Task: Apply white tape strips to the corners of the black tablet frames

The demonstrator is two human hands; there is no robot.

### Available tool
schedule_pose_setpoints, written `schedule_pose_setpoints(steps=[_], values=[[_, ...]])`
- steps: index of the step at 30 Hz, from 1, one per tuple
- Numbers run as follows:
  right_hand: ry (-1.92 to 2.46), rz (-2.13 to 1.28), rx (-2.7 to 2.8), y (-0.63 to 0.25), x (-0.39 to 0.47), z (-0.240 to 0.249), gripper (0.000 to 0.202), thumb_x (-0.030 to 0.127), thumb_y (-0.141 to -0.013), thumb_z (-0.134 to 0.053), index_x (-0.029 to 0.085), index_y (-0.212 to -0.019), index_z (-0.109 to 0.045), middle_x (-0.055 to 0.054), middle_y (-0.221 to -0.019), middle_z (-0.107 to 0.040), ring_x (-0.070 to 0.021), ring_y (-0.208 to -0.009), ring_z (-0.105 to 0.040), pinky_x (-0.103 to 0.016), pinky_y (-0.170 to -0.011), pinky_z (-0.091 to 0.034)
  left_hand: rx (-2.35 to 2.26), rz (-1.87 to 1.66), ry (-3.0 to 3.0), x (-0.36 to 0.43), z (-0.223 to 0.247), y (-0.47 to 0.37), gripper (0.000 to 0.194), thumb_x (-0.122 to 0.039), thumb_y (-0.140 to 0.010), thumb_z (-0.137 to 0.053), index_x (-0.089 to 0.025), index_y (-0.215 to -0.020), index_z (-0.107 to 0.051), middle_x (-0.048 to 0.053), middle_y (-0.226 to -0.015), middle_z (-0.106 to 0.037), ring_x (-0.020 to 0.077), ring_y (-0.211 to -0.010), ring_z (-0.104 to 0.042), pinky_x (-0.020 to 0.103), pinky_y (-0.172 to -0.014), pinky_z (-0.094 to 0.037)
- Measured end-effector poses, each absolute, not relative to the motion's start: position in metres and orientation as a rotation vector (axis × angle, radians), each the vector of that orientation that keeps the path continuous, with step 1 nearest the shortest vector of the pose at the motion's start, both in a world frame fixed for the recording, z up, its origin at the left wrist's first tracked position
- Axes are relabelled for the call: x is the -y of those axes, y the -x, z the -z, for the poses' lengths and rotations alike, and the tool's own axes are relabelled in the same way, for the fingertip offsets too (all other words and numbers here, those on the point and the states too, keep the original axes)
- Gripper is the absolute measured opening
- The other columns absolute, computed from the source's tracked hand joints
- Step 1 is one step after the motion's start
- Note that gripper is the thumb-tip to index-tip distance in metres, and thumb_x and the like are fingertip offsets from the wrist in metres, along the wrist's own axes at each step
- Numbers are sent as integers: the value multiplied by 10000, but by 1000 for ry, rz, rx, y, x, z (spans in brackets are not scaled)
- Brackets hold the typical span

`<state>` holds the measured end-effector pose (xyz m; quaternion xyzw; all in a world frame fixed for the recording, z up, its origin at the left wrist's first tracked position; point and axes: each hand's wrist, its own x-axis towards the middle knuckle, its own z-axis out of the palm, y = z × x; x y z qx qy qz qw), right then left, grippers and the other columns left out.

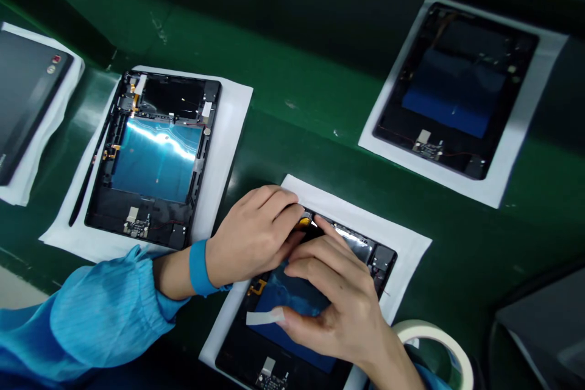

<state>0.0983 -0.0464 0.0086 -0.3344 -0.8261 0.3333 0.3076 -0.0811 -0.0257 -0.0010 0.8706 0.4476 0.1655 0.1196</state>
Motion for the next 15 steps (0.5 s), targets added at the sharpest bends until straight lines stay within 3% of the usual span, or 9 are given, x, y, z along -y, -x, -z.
schedule_pose_setpoints(steps=[15], values=[[886,-891,2189,-98,46,-7,215,410,-867,-616,206,-932,-601,-29,-811,-648,-176,-741,-634,-561,-1073,-428,-1301,-467,-2539,26,0,81,232,-263,-986,-446,-103,-964,-612,123,-1028,-606,253,-988,-551,380,-871,-500]])
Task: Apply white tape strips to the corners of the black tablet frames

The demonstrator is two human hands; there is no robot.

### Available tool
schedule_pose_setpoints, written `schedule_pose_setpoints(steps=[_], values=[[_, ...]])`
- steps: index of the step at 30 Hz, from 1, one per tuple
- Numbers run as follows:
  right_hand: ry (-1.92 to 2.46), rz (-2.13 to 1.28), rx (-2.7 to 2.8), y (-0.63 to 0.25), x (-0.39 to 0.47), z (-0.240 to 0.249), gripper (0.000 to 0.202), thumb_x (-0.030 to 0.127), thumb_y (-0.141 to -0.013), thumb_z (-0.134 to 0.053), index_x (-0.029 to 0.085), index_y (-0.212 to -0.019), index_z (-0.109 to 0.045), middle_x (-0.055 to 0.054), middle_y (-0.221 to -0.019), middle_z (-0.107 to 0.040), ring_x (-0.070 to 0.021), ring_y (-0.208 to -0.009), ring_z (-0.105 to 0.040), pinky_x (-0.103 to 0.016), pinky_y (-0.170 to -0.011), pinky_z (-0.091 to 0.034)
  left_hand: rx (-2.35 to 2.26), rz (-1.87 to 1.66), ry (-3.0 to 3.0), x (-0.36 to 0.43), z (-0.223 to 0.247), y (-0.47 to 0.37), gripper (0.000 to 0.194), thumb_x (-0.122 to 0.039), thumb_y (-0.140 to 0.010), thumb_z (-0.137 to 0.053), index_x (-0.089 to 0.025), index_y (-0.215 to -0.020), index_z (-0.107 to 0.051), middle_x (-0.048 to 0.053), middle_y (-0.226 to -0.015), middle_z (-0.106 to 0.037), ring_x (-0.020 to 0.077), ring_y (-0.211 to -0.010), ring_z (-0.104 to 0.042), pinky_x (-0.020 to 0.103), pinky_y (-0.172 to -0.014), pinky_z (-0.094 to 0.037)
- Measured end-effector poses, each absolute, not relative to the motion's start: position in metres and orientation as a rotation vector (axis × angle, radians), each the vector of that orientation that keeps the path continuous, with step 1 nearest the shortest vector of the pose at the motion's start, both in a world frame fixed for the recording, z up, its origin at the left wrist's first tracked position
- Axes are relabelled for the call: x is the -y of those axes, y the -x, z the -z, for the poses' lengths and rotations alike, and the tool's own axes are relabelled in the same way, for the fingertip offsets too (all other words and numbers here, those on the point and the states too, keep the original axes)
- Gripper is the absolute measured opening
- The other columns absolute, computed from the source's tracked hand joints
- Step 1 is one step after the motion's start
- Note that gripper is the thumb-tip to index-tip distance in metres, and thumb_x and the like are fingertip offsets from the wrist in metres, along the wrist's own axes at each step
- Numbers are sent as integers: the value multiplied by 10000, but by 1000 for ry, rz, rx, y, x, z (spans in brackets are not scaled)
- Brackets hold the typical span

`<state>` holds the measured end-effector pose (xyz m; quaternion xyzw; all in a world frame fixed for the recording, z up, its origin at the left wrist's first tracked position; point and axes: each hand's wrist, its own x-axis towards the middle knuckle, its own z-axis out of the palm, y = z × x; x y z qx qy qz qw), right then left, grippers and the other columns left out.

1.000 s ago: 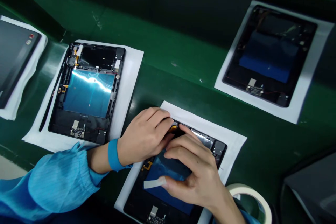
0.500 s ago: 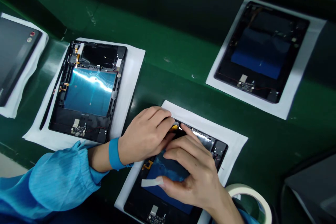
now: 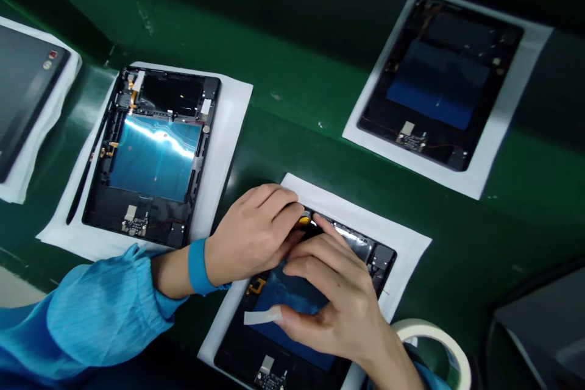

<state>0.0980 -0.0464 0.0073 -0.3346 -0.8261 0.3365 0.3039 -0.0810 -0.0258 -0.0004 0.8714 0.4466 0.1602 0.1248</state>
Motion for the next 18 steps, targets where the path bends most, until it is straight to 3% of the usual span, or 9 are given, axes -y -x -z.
schedule_pose_setpoints(steps=[12,18], values=[[897,-860,2181,-97,45,-8,223,431,-878,-606,210,-901,-582,-19,-816,-627,-154,-754,-628,-490,-1046,-451,-1303,-478,-2536,25,1,81,262,-242,-998,-396,-104,-977,-617,122,-1027,-617,254,-956,-537,393,-854,-499],[891,-832,2187,-98,45,-8,214,427,-870,-612,217,-892,-579,-12,-819,-638,-151,-749,-627,-500,-1050,-447,-1297,-493,-2483,24,1,82,217,-254,-969,-458,-104,-1007,-610,121,-1090,-616,258,-993,-528,404,-881,-492]])
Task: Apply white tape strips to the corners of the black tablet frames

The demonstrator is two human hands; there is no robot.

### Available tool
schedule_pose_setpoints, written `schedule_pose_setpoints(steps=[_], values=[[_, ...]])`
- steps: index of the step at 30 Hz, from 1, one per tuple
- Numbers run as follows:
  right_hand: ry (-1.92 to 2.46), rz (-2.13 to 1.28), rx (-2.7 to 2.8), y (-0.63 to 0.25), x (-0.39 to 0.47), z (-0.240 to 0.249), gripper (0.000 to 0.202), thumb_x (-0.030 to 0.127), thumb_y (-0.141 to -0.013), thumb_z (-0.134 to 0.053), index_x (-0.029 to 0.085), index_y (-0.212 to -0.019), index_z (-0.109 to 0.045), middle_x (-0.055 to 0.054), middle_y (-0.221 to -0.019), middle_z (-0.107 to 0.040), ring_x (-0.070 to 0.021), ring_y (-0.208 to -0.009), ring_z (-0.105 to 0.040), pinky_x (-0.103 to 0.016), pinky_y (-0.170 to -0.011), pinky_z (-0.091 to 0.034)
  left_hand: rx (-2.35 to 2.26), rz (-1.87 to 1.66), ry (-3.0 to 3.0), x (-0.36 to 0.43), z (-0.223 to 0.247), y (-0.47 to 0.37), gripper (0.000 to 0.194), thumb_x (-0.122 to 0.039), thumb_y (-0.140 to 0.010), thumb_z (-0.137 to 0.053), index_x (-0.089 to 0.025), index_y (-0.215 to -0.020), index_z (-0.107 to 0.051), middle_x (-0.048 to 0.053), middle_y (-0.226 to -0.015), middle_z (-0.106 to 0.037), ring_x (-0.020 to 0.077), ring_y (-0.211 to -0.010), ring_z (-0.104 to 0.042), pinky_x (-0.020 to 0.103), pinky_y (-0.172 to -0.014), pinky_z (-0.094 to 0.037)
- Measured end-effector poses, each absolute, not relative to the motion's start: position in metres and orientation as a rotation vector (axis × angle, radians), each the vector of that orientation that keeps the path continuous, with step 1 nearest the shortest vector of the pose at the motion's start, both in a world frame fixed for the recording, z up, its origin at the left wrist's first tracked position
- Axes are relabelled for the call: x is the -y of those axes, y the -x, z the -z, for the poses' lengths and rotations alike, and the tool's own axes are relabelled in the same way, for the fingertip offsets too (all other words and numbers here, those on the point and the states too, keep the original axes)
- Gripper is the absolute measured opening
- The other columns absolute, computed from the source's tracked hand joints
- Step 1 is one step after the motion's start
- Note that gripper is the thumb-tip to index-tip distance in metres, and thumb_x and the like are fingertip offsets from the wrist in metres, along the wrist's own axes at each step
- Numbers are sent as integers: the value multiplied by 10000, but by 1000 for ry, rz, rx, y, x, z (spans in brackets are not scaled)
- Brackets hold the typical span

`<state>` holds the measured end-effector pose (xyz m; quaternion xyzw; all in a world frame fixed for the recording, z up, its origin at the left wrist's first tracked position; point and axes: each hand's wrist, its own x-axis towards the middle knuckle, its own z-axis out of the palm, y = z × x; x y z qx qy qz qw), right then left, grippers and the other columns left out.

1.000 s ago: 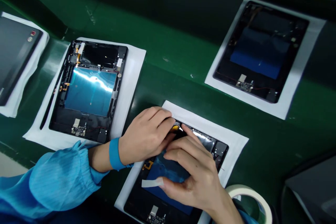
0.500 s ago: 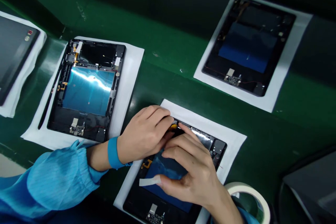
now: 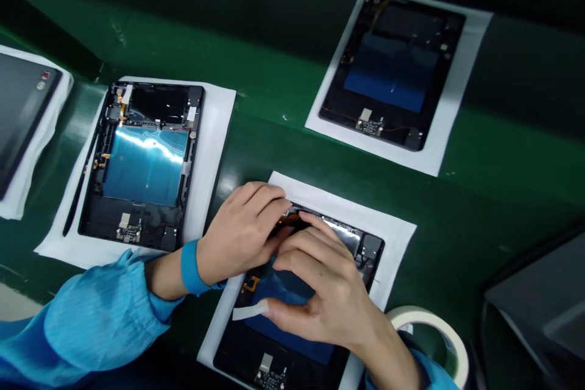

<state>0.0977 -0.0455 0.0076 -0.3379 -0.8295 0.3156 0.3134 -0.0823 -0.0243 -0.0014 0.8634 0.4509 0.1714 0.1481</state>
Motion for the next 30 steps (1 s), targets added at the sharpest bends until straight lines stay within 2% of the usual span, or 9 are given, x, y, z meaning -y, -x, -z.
schedule_pose_setpoints(steps=[5,17,20,24,27,30], values=[[896,-803,2176,-96,47,-7,188,393,-862,-616,208,-854,-580,-5,-805,-639,-137,-745,-616,-488,-1067,-430,-1317,-482,-2422,22,0,83,191,-284,-939,-529,-124,-1010,-604,103,-1115,-624,255,-1008,-525,406,-872,-482],[875,-763,2104,-92,52,-1,190,384,-847,-645,206,-809,-592,0,-750,-631,-138,-729,-620,-473,-1054,-435,-1343,-411,-2516,19,-1,82,211,-320,-945,-553,-158,-1067,-609,78,-1149,-635,252,-1030,-523,391,-830,-451],[866,-755,2064,-92,51,0,205,394,-868,-627,207,-792,-590,-6,-743,-642,-143,-715,-624,-452,-999,-471,-1360,-358,-2510,17,-2,81,160,-320,-935,-580,-171,-981,-613,62,-1112,-633,243,-1005,-519,377,-817,-444],[843,-778,1961,-97,47,-2,148,336,-875,-634,211,-799,-608,-10,-747,-653,-147,-722,-630,-358,-834,-537,-1352,-362,-2499,16,-2,79,158,-323,-936,-584,-175,-883,-596,52,-1045,-632,228,-968,-520,357,-814,-439],[908,-786,1805,-104,44,-1,123,292,-893,-617,224,-792,-637,-8,-764,-663,-149,-753,-642,-321,-782,-543,-1343,-389,-2523,18,-1,80,125,-289,-913,-602,-165,-929,-602,54,-1045,-631,223,-973,-525,349,-829,-442],[942,-809,1629,-110,42,4,200,299,-933,-554,238,-774,-658,-3,-749,-661,-159,-761,-639,-352,-810,-545,-1325,-438,-2575,19,2,80,134,-253,-901,-601,-162,-998,-616,50,-1055,-632,224,-982,-530,349,-824,-446]])
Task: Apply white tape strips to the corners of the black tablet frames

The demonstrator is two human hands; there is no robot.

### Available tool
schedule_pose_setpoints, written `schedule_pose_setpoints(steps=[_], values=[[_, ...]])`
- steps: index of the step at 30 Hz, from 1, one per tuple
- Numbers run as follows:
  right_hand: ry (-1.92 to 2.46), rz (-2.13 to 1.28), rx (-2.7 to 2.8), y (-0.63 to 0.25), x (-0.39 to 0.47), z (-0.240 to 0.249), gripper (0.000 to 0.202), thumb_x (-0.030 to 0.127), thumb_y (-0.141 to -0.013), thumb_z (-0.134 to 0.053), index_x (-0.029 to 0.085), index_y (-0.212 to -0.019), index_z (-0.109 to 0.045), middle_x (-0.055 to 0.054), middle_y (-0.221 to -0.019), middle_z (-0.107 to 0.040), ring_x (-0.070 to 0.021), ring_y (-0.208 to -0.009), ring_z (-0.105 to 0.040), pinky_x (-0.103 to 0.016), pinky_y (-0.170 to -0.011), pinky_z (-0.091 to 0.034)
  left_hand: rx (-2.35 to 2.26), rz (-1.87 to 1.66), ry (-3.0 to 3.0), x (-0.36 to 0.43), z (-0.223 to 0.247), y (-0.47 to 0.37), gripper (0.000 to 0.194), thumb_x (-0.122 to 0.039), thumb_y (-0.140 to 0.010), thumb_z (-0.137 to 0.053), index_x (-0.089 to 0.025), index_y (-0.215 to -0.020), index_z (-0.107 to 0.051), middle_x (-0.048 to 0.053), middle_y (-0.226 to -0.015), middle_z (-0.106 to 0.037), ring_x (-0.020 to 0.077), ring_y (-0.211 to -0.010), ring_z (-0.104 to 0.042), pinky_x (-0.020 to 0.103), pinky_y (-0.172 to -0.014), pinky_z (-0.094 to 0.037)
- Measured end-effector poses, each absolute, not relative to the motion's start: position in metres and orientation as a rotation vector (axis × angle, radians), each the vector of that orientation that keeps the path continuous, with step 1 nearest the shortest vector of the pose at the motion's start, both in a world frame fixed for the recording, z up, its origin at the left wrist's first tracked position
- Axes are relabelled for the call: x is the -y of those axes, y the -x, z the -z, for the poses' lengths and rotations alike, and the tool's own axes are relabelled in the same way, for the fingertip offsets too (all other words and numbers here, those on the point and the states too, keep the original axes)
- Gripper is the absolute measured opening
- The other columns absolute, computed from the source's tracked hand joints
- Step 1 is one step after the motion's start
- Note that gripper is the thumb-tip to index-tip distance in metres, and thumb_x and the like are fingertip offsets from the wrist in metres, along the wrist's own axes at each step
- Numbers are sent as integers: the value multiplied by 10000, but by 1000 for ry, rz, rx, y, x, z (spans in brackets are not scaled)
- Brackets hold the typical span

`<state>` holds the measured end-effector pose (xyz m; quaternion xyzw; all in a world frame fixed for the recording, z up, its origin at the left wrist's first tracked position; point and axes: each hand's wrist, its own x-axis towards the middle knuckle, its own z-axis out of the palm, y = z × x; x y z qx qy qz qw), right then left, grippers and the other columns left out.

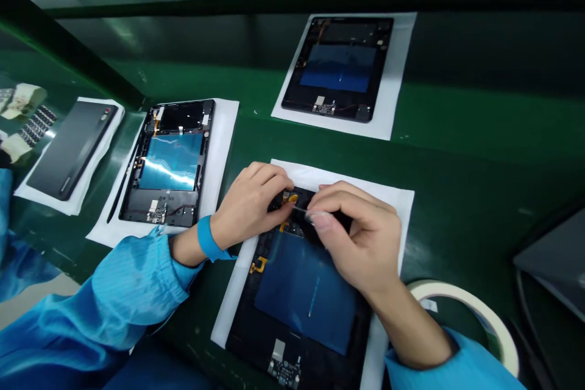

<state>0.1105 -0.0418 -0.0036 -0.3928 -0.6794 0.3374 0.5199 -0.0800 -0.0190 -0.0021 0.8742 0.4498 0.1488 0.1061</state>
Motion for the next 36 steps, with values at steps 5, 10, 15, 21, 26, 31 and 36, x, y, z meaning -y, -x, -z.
schedule_pose_setpoints(steps=[5,10,15,21,26,31,36], values=[[945,-835,1561,-110,41,6,247,332,-942,-543,242,-753,-676,-4,-733,-664,-165,-758,-638,-354,-779,-545,-1289,-462,-2625,19,4,81,156,-283,-939,-560,-170,-1005,-643,50,-1053,-647,224,-976,-548,360,-837,-472],[1078,-771,1621,-109,41,-1,190,289,-906,-600,231,-736,-660,1,-754,-678,-136,-713,-634,-267,-632,-512,-1252,-362,-2717,27,-5,86,228,-321,-967,-530,-135,-1039,-641,112,-1163,-628,254,-1043,-565,396,-904,-505],[1273,-620,1730,-109,42,2,42,260,-866,-642,235,-876,-674,11,-807,-697,-120,-670,-647,-244,-609,-540,-1227,-308,-2746,34,-13,93,297,-329,-968,-536,-118,-1166,-603,122,-1215,-603,276,-1144,-549,416,-994,-482],[1299,-312,1975,-105,43,8,121,201,-870,-608,223,-978,-658,-13,-877,-717,-133,-675,-666,-267,-611,-534,-1239,-372,-2707,33,-5,93,292,-320,-974,-499,-116,-1152,-607,124,-1197,-596,289,-1152,-537,427,-1005,-468],[1347,-4,2193,-98,45,7,173,186,-870,-602,197,-1038,-641,-33,-927,-731,-164,-754,-683,-288,-614,-484,-1253,-409,-2668,33,-3,92,265,-293,-981,-470,-112,-1118,-608,133,-1165,-605,280,-1136,-540,422,-1002,-466],[1381,220,2325,-95,49,5,194,191,-868,-600,175,-1061,-623,-45,-943,-732,-176,-759,-667,-297,-594,-434,-1253,-415,-2669,33,-3,92,255,-295,-979,-479,-114,-1097,-615,129,-1151,-607,277,-1113,-541,412,-1007,-454],[1387,334,2387,-92,51,3,171,192,-857,-623,152,-1024,-619,-53,-914,-723,-171,-704,-628,-301,-568,-383,-1244,-406,-2654,33,-2,92,260,-308,-973,-485,-115,-1086,-617,132,-1131,-608,284,-1103,-541,412,-999,-453]])
